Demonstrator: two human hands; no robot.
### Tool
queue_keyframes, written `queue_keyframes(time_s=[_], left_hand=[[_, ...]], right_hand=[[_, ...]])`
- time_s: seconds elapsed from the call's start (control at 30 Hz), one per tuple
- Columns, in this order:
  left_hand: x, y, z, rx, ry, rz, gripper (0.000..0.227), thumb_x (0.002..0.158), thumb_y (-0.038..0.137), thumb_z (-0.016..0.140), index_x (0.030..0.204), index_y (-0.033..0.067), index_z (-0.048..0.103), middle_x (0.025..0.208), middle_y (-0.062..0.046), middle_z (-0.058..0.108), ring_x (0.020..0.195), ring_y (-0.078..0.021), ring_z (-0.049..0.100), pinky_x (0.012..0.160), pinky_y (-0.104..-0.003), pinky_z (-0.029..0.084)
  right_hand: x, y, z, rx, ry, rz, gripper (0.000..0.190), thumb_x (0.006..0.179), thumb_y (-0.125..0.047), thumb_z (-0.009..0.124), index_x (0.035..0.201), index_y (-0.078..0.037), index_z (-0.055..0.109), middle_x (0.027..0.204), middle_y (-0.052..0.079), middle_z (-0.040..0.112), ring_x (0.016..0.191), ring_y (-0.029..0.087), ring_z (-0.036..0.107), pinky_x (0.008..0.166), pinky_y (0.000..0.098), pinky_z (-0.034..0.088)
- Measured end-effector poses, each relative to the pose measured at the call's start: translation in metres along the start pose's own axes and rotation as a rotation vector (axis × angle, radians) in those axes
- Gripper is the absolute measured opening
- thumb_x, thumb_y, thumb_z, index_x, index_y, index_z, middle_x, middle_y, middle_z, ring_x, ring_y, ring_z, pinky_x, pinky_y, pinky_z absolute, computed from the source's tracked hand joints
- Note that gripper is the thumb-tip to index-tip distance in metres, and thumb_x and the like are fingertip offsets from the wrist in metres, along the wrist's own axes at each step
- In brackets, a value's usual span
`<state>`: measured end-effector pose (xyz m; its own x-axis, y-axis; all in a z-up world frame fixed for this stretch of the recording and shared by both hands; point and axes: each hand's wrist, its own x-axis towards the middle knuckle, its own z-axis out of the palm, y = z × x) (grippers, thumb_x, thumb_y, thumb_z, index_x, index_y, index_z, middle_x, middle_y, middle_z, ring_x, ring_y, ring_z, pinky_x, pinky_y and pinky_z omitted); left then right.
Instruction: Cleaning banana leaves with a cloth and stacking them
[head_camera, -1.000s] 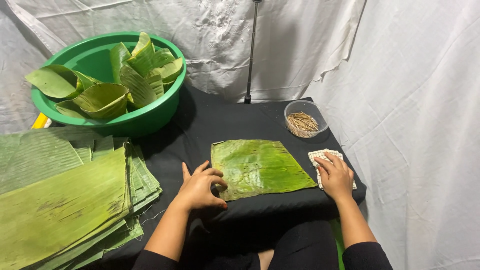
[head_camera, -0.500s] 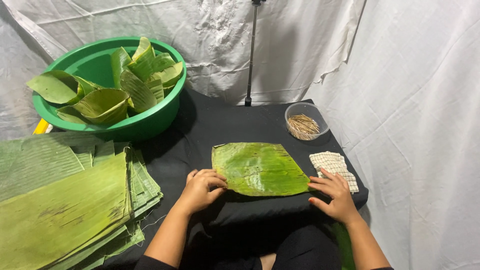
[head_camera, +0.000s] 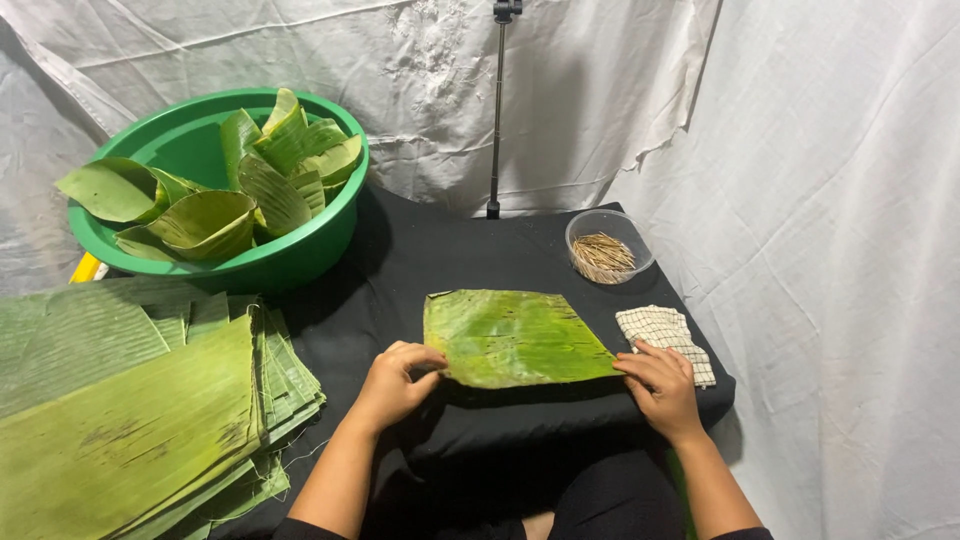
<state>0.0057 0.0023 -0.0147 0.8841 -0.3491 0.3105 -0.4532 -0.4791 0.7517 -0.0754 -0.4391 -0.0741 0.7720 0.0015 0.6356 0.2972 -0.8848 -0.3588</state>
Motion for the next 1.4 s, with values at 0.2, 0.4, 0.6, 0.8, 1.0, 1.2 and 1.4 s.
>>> queue_keyframes(time_s=[0.2,0.4,0.6,0.8,1.0,1.2,1.4], left_hand=[[0.004,-0.002,0.000,0.185,-0.157,-0.041,0.046,0.066,0.020,0.082,0.110,0.0295,0.079,0.118,0.005,0.076,0.117,-0.0258,0.064,0.093,-0.042,0.051],[0.003,-0.013,0.003,0.208,-0.138,-0.026,0.041,0.068,0.019,0.081,0.108,0.0254,0.080,0.116,0.005,0.076,0.116,-0.0258,0.065,0.091,-0.041,0.054],[0.003,-0.024,0.008,0.137,-0.045,0.027,0.027,0.069,0.023,0.083,0.095,0.0267,0.084,0.100,0.007,0.080,0.104,-0.0216,0.072,0.088,-0.036,0.057],[0.002,-0.021,0.004,0.110,0.101,0.066,0.021,0.073,0.014,0.081,0.088,0.0282,0.085,0.088,0.009,0.081,0.091,-0.0174,0.075,0.081,-0.031,0.059],[0.002,-0.002,-0.001,-0.002,0.201,0.193,0.020,0.075,0.007,0.079,0.092,0.0176,0.081,0.091,-0.001,0.081,0.089,-0.0275,0.075,0.077,-0.040,0.059],[-0.001,0.009,-0.001,-0.200,0.276,0.122,0.015,0.084,0.006,0.075,0.091,0.0175,0.081,0.080,-0.001,0.080,0.078,-0.0228,0.076,0.074,-0.034,0.059],[0.000,-0.005,0.009,-0.561,0.220,-0.195,0.012,0.099,0.014,0.063,0.097,0.0107,0.074,0.071,-0.003,0.069,0.072,-0.0144,0.058,0.068,-0.032,0.053]], right_hand=[[0.006,-0.012,-0.010,0.107,0.066,0.010,0.016,0.093,-0.030,0.070,0.102,-0.038,0.080,0.108,-0.017,0.079,0.123,0.013,0.066,0.110,0.0340,0.034],[0.008,-0.011,-0.017,0.147,0.095,0.012,0.014,0.092,-0.028,0.072,0.101,-0.034,0.081,0.106,-0.013,0.080,0.118,0.016,0.069,0.105,0.0318,0.040],[0.022,-0.036,-0.036,0.292,0.149,-0.030,0.013,0.093,-0.016,0.072,0.099,-0.021,0.082,0.099,-0.001,0.081,0.107,0.025,0.074,0.095,0.0357,0.049],[0.030,-0.043,-0.049,0.395,0.235,-0.035,0.012,0.088,-0.004,0.074,0.094,-0.011,0.082,0.092,0.006,0.080,0.093,0.028,0.077,0.089,0.0373,0.054],[0.047,-0.057,-0.068,0.472,0.241,0.032,0.014,0.088,0.003,0.074,0.094,-0.007,0.082,0.087,0.010,0.079,0.078,0.023,0.074,0.076,0.0341,0.056],[0.094,-0.046,-0.065,0.558,0.222,0.196,0.017,0.093,0.003,0.071,0.105,-0.006,0.079,0.085,0.008,0.075,0.065,0.011,0.061,0.064,0.0279,0.053],[0.136,-0.025,-0.017,0.885,0.031,0.368,0.019,0.094,-0.004,0.069,0.113,0.000,0.072,0.074,0.010,0.068,0.044,0.011,0.058,0.040,0.0210,0.045]])
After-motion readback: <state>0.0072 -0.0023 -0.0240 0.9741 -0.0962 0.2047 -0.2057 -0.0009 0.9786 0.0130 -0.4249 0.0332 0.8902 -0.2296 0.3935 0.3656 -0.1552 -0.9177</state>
